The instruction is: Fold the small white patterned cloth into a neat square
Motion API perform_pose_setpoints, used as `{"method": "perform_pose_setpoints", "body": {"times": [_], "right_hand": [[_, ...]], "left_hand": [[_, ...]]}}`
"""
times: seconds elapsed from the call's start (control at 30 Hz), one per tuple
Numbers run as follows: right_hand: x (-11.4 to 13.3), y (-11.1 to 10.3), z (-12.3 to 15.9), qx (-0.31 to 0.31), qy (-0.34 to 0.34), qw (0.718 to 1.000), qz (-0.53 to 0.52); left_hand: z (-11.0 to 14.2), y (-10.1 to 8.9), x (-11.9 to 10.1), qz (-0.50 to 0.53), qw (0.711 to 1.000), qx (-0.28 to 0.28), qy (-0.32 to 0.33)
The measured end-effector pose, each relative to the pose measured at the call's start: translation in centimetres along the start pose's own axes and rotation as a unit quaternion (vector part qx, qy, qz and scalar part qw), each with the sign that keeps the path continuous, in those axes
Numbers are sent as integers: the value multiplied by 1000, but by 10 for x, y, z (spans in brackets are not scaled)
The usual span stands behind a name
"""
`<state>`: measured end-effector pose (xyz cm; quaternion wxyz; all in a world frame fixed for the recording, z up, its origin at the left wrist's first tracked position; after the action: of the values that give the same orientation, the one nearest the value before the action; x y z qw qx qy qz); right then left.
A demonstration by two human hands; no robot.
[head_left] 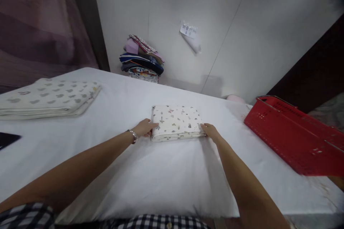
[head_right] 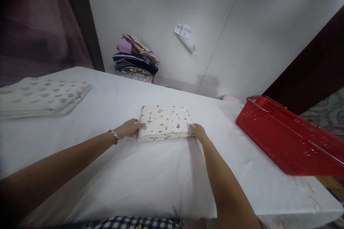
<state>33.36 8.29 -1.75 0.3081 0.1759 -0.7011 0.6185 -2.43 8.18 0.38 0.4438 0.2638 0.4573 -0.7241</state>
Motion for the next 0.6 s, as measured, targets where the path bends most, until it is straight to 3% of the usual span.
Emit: {"method": "perform_pose_setpoints", "body": {"times": [0.17, 0.33, 0.47, 0.6], "right_hand": [[15, 2, -17, 107, 152, 983, -10], [23, -3, -10, 143, 201, 967, -60], [28, 4, 29, 178, 176, 957, -149], [36, 25, 85, 218, 160, 929, -254]], "left_hand": [[-5, 9, -4, -58, 996, -59, 26], [1, 4, -8, -4, 996, -74, 54], [4, -20, -2, 29, 995, -71, 62], [0, -45, 19, -56, 991, -100, 66]]}}
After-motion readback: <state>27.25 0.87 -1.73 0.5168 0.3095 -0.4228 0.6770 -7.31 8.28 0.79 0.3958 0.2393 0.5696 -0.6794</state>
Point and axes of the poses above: each hand's wrist, its own z-axis away from the middle knuckle, its own y-axis out of the palm, x = y × z, the point moved 1 cm from there along -z, towards the middle knuckle
